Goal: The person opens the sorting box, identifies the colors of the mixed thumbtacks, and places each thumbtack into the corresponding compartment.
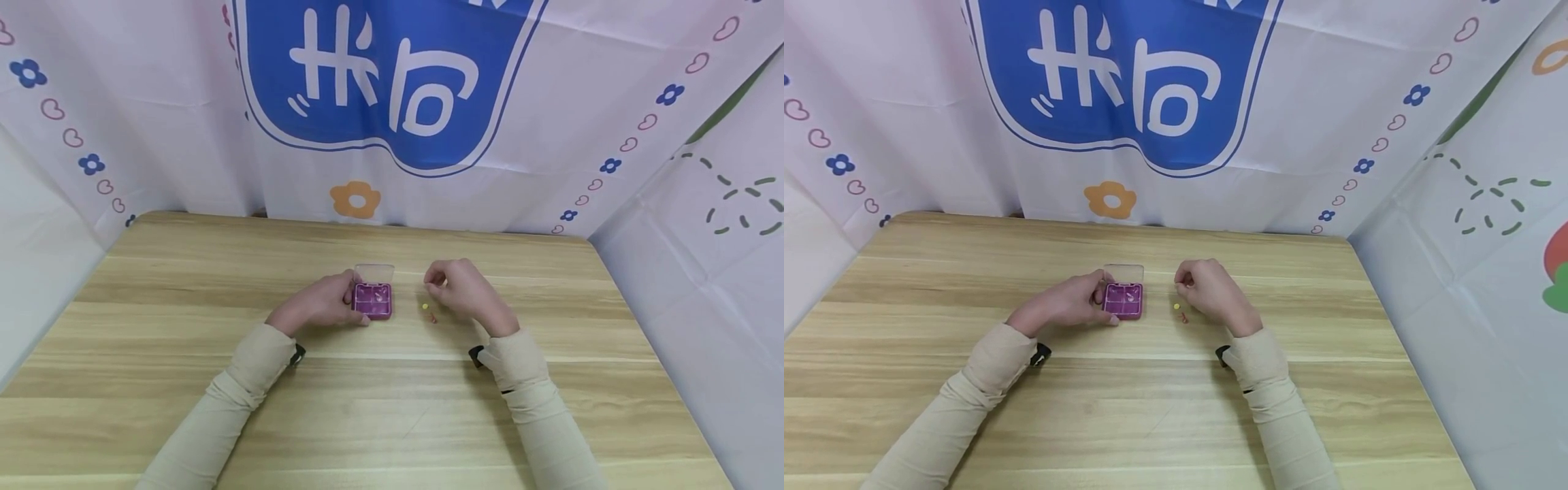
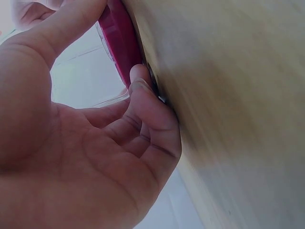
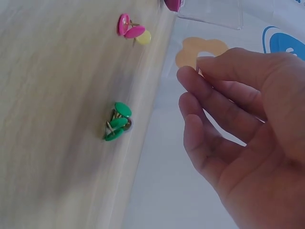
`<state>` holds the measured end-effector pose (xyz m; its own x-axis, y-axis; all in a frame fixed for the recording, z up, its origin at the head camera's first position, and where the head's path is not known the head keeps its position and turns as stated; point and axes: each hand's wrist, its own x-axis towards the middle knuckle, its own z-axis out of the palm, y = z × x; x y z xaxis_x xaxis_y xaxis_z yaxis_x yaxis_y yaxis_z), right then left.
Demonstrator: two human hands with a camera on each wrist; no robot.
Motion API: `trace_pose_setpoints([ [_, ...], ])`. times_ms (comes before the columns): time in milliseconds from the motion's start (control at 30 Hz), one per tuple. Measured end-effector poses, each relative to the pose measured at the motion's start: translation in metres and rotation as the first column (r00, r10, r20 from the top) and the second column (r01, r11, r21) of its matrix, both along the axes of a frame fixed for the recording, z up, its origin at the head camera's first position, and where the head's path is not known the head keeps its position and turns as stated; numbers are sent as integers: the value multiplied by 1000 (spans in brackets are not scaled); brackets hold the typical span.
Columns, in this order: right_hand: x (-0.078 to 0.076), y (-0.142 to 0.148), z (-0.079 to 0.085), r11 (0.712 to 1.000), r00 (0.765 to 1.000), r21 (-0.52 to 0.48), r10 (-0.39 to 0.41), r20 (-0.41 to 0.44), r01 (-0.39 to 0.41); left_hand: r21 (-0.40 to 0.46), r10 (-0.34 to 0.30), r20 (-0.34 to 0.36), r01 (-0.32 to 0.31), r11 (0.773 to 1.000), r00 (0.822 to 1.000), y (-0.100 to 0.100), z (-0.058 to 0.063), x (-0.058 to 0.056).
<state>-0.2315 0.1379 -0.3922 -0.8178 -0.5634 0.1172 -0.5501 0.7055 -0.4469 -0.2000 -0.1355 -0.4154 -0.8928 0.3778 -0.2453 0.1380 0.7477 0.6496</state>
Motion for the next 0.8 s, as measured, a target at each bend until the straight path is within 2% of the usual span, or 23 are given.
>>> trace_pose_setpoints([
  [433,3,-11,-3,1000,1000,-16,15,19,-14,0,3,8,-3,1000,1000,-1,0,0],
  [700,8,-23,-4,996,986,-78,46,161,-34,-2,2,8,-2,1000,1000,-1,1,1],
  [800,8,-30,-3,998,990,-53,46,130,-39,-1,1,6,-1,1000,1000,-1,1,1],
])
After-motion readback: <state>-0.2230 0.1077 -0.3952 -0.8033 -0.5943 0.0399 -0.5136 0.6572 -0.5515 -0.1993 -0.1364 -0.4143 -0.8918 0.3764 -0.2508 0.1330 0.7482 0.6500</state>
